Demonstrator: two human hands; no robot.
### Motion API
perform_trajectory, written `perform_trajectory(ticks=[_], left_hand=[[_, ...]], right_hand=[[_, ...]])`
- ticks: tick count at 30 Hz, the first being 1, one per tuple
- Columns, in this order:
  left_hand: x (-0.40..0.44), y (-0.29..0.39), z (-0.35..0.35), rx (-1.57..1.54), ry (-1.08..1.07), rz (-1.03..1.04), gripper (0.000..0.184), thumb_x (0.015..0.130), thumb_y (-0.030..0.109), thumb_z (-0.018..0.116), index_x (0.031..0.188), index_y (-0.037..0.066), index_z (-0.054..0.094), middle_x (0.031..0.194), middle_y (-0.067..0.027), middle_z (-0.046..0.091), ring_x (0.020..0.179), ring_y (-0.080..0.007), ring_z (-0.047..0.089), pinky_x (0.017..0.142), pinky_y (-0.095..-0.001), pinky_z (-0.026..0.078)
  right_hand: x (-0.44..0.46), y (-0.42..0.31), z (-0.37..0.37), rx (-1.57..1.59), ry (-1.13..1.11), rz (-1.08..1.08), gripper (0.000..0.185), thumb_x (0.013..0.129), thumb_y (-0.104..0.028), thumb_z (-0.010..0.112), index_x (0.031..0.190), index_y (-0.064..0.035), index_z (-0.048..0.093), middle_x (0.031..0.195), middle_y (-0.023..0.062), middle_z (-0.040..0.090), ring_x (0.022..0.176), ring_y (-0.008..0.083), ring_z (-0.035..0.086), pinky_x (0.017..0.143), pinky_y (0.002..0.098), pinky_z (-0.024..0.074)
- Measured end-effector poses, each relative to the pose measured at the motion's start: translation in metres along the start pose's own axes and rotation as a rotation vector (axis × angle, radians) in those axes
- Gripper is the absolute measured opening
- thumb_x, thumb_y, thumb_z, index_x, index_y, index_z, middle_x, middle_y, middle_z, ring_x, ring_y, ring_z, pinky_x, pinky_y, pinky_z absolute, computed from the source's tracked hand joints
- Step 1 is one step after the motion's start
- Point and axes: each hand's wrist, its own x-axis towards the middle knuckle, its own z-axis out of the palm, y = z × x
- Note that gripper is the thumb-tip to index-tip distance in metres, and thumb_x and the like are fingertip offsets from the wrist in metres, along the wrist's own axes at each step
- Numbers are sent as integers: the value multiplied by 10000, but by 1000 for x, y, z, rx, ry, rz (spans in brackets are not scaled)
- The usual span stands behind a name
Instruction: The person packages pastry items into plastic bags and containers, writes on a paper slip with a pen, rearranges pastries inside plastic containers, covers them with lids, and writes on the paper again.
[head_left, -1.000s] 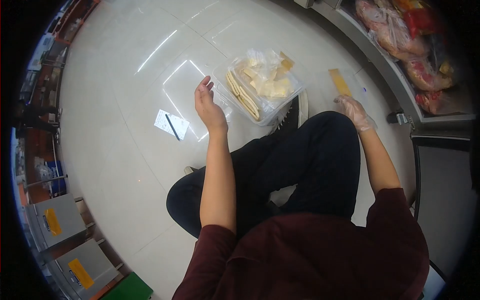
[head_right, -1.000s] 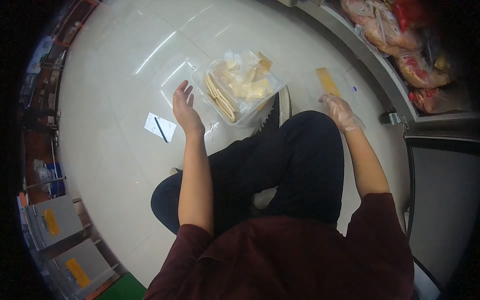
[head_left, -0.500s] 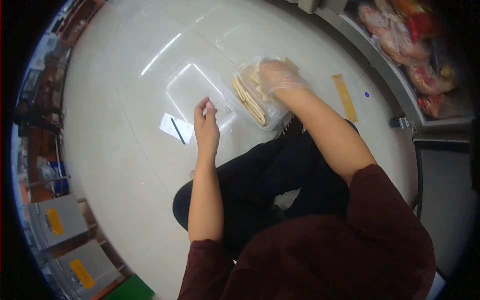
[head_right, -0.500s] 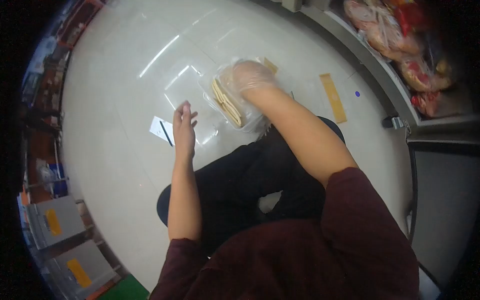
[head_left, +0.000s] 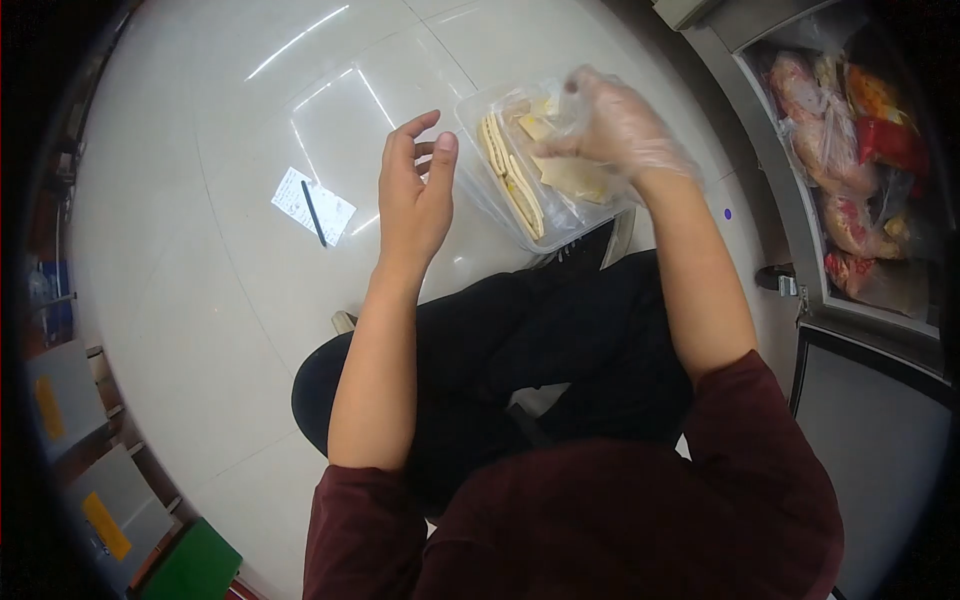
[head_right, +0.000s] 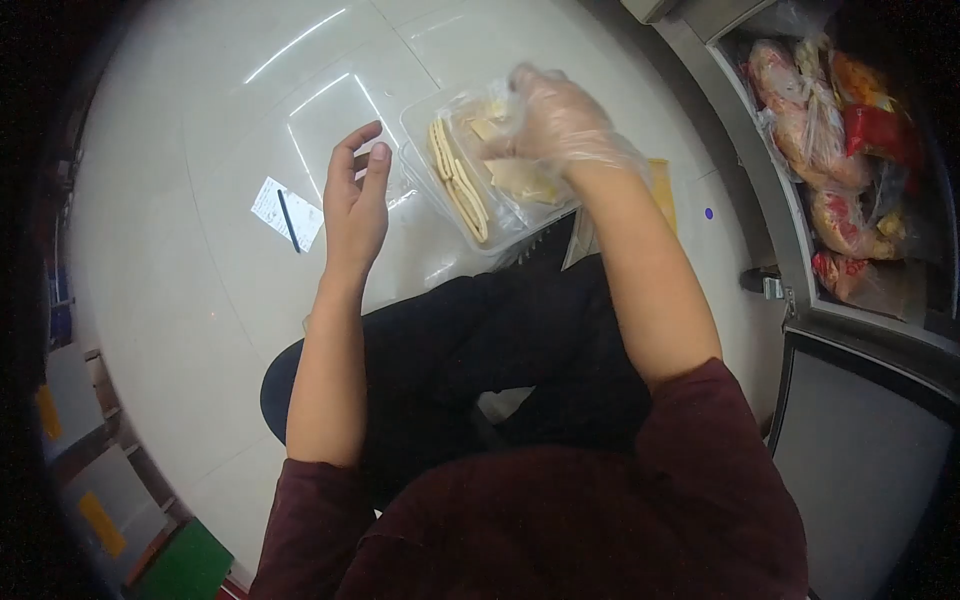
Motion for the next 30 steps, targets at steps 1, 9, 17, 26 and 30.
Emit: perform_trajectory(ticks=[1,9,17,26,30], left_hand=[[-1,1,2,-1,-3,30,469,1061,377,542,1364,19,560,1290,-143,623,1117,-229,608,993,-372,468],[-3,0,7,-123,15,50,568,1087,444,440,1465,20,433,1292,-148,606,1110,-219,606,999,-382,466],[-4,-1,6,-130,44,9,621,1098,492,360,1489,11,390,1287,-141,609,1097,-218,614,1004,-388,460],[-3,-2,5,-122,54,-5,615,1098,500,349,1486,25,397,1277,-137,615,1087,-213,618,989,-394,465],[-3,-5,2,-117,43,-1,620,1097,512,338,1480,30,405,1288,-145,610,1090,-219,620,989,-384,465]], right_hand=[[4,-2,5,-78,-110,-24,350,765,-194,789,1064,-46,683,905,163,728,857,330,699,799,376,547],[31,36,3,279,592,-25,221,773,-61,709,995,-74,711,934,135,725,842,334,705,779,425,556],[-2,-3,-40,259,379,-190,272,765,-74,719,1037,-65,715,880,161,710,811,308,704,779,402,562],[14,35,-5,9,-228,-175,245,819,-195,702,1016,-59,759,891,178,715,807,281,698,780,382,558],[6,60,-41,10,-151,-119,216,791,-187,703,963,-79,776,884,165,731,792,307,698,751,392,560]])
